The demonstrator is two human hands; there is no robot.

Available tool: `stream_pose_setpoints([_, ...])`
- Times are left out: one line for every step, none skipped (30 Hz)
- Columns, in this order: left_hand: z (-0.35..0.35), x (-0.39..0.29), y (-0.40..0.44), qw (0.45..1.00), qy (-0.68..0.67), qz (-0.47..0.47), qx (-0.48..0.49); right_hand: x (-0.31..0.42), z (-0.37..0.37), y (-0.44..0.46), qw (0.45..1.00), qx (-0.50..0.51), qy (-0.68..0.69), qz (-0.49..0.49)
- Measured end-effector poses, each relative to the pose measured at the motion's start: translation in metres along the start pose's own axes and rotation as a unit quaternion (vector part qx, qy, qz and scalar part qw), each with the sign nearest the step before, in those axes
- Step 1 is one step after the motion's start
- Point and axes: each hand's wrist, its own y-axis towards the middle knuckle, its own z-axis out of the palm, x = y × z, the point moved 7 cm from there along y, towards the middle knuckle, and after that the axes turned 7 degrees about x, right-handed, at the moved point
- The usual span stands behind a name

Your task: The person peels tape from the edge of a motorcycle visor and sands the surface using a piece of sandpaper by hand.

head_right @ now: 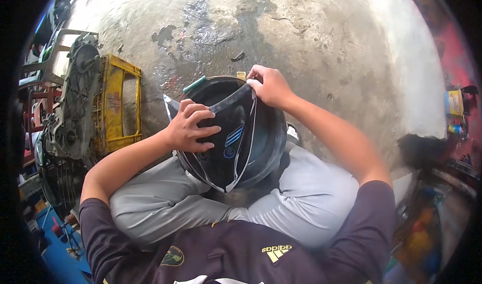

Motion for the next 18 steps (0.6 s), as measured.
stream_pose_setpoints([0.000, 0.001, 0.001, 1.000, 0.003, -0.003, -0.003, -0.002, 0.000, -0.006, 1.000, -0.003, -0.001, 0.003])
stream_pose_setpoints([-0.001, 0.001, 0.002, 1.000, 0.003, 0.000, -0.006, -0.005, 0.001, -0.011, 1.000, 0.004, 0.011, 0.005])
stream_pose_setpoints([-0.001, 0.001, 0.001, 1.000, 0.004, 0.002, -0.006, -0.005, 0.001, -0.013, 1.000, 0.014, 0.022, 0.006])
stream_pose_setpoints([-0.002, 0.001, 0.002, 1.000, 0.006, 0.002, -0.007, -0.005, -0.001, -0.011, 1.000, 0.014, 0.017, 0.003])
stream_pose_setpoints([-0.002, 0.001, 0.002, 1.000, 0.009, 0.001, -0.010, -0.004, -0.001, -0.008, 1.000, 0.022, 0.003, 0.005])
stream_pose_setpoints([-0.002, 0.001, 0.002, 1.000, 0.008, 0.002, -0.009, -0.003, -0.001, -0.004, 0.999, 0.030, -0.010, 0.007])
stream_pose_setpoints([-0.001, 0.000, 0.001, 1.000, 0.006, 0.003, -0.006, -0.003, -0.001, 0.002, 0.999, 0.031, -0.010, 0.005])
stream_pose_setpoints([-0.002, 0.000, 0.002, 1.000, 0.006, 0.001, -0.005, -0.002, -0.002, 0.010, 0.999, 0.033, 0.003, 0.000])
stream_pose_setpoints([-0.002, 0.000, 0.002, 1.000, 0.007, 0.001, -0.004, -0.002, 0.000, 0.013, 0.999, 0.035, 0.017, -0.004])
stream_pose_setpoints([-0.002, 0.000, 0.002, 1.000, 0.008, 0.002, -0.002, -0.004, 0.002, 0.011, 0.999, 0.036, 0.021, -0.003])
stream_pose_setpoints([-0.001, 0.000, 0.001, 1.000, 0.006, 0.002, 0.002, -0.003, 0.002, 0.008, 0.999, 0.032, 0.025, -0.005])
stream_pose_setpoints([-0.001, 0.000, 0.001, 1.000, 0.005, 0.001, 0.002, -0.002, 0.000, 0.005, 0.999, 0.029, 0.029, -0.006])
stream_pose_setpoints([-0.001, 0.000, 0.002, 1.000, 0.007, -0.001, -0.001, 0.001, -0.002, -0.001, 1.000, 0.025, -0.003, -0.015])
stream_pose_setpoints([-0.001, 0.000, 0.001, 1.000, 0.006, -0.001, -0.002, -0.001, -0.001, -0.004, 1.000, 0.026, -0.004, -0.014])
stream_pose_setpoints([-0.001, 0.000, 0.001, 1.000, 0.006, -0.001, 0.000, -0.003, 0.000, -0.006, 0.999, 0.035, -0.006, -0.015])
stream_pose_setpoints([-0.001, 0.000, 0.001, 1.000, 0.008, 0.000, 0.001, -0.004, 0.001, -0.006, 0.999, 0.045, -0.009, -0.017])
stream_pose_setpoints([-0.002, 0.000, 0.001, 1.000, 0.008, -0.002, 0.000, -0.002, 0.000, -0.003, 0.999, 0.046, -0.010, -0.018])
stream_pose_setpoints([-0.002, 0.000, 0.002, 1.000, 0.009, 0.000, -0.002, -0.002, 0.001, 0.002, 0.998, 0.060, 0.015, -0.005])
